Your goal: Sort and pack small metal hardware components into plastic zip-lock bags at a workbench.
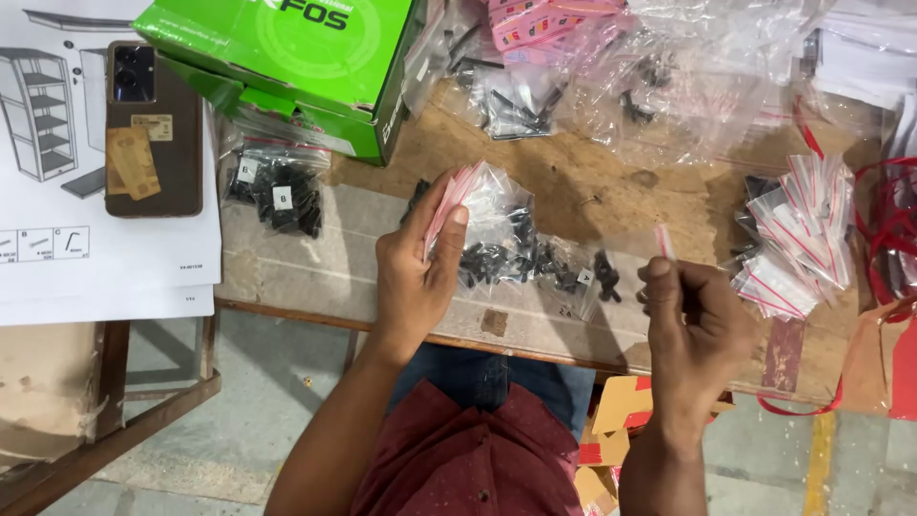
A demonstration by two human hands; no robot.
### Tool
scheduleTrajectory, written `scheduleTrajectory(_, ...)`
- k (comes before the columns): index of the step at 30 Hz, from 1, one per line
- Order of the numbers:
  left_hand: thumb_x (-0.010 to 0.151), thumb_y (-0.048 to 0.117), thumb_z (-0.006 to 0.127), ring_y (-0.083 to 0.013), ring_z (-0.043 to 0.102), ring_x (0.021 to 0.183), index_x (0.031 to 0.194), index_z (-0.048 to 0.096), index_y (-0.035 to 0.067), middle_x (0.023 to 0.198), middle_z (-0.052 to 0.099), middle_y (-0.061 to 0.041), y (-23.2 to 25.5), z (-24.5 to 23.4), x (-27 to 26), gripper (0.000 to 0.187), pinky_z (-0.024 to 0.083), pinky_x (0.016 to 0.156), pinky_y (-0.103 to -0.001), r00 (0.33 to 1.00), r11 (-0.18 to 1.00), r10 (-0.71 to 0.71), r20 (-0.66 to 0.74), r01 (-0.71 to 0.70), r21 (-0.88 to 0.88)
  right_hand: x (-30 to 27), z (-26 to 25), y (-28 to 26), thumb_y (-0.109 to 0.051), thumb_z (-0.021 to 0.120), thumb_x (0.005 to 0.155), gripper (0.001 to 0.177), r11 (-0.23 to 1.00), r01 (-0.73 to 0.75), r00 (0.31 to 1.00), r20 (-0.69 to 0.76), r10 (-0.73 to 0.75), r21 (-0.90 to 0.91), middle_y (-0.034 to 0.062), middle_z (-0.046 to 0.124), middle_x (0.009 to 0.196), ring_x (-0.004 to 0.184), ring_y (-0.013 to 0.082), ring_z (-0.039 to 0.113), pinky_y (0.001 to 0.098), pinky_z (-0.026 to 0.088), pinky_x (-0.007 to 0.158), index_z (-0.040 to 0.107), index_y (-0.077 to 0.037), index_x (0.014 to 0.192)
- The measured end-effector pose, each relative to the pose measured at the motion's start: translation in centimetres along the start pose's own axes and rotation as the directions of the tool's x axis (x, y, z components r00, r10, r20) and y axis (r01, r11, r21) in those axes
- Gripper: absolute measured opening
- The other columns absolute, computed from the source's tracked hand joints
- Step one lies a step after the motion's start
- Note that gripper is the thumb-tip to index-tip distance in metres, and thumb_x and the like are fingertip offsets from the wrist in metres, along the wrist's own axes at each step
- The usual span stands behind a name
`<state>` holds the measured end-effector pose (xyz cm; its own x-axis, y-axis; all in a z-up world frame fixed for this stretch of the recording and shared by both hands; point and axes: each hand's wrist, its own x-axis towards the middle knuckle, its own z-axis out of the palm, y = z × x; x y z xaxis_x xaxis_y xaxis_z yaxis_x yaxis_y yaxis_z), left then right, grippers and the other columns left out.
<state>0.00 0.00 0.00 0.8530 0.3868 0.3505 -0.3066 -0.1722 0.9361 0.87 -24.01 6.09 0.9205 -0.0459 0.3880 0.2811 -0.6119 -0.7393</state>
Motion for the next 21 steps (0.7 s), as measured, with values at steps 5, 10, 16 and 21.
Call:
scheduleTrajectory(5,0.111,0.018,0.059,-0.0214,0.073,0.121,0.145,0.055,-0.001,0.132,0.072,-0.019,0.0,0.1,-0.1,0.039,0.059,0.098,-0.031,1.000,1.000,-0.010,-0.007,0.010,0.006,1.7,3.6,-4.4,-0.006,0.070,0.107,0.008,0.996,0.071,0.994,0.077,-0.075,0.052,0.0055,0.071,0.083,0.067,0.0071,0.063,0.0232,0.049,0.060,0.072,0.002,0.106)
scheduleTrajectory(10,0.111,0.020,0.057,-0.0242,0.071,0.125,0.145,0.055,-0.001,0.135,0.071,-0.020,0.5,-0.2,0.0,0.041,0.058,0.099,-0.033,1.000,1.000,0.002,0.003,-0.002,0.002,2.6,8.0,-6.8,-0.010,0.064,0.106,0.016,0.969,-0.061,0.933,0.360,-0.030,0.239,0.0053,0.070,0.074,0.063,0.0075,0.067,0.0243,0.053,0.056,0.073,0.002,0.105)
scheduleTrajectory(16,0.101,0.032,0.066,-0.0249,0.072,0.122,0.147,0.051,-0.002,0.134,0.069,-0.020,1.4,-0.9,0.5,0.059,0.059,0.098,-0.034,0.995,0.997,0.066,0.074,-0.063,-0.041,3.2,8.1,-6.5,-0.023,0.052,0.110,0.042,0.970,-0.019,0.863,0.494,-0.105,0.240,0.0097,0.076,0.104,0.083,0.0137,0.074,0.0284,0.061,0.075,0.052,0.001,0.145)
scheduleTrajectory(21,0.104,0.016,0.068,-0.0268,0.075,0.119,0.146,0.054,-0.001,0.134,0.071,-0.020,1.0,-0.3,0.2,0.047,0.062,0.096,-0.033,0.997,0.997,0.070,0.018,-0.070,0.011,3.3,7.5,-4.9,-0.021,0.044,0.113,0.047,0.938,-0.052,0.820,0.550,-0.155,0.342,0.0149,0.073,0.129,0.104,0.0199,0.073,0.0318,0.059,0.093,0.040,-0.001,0.156)
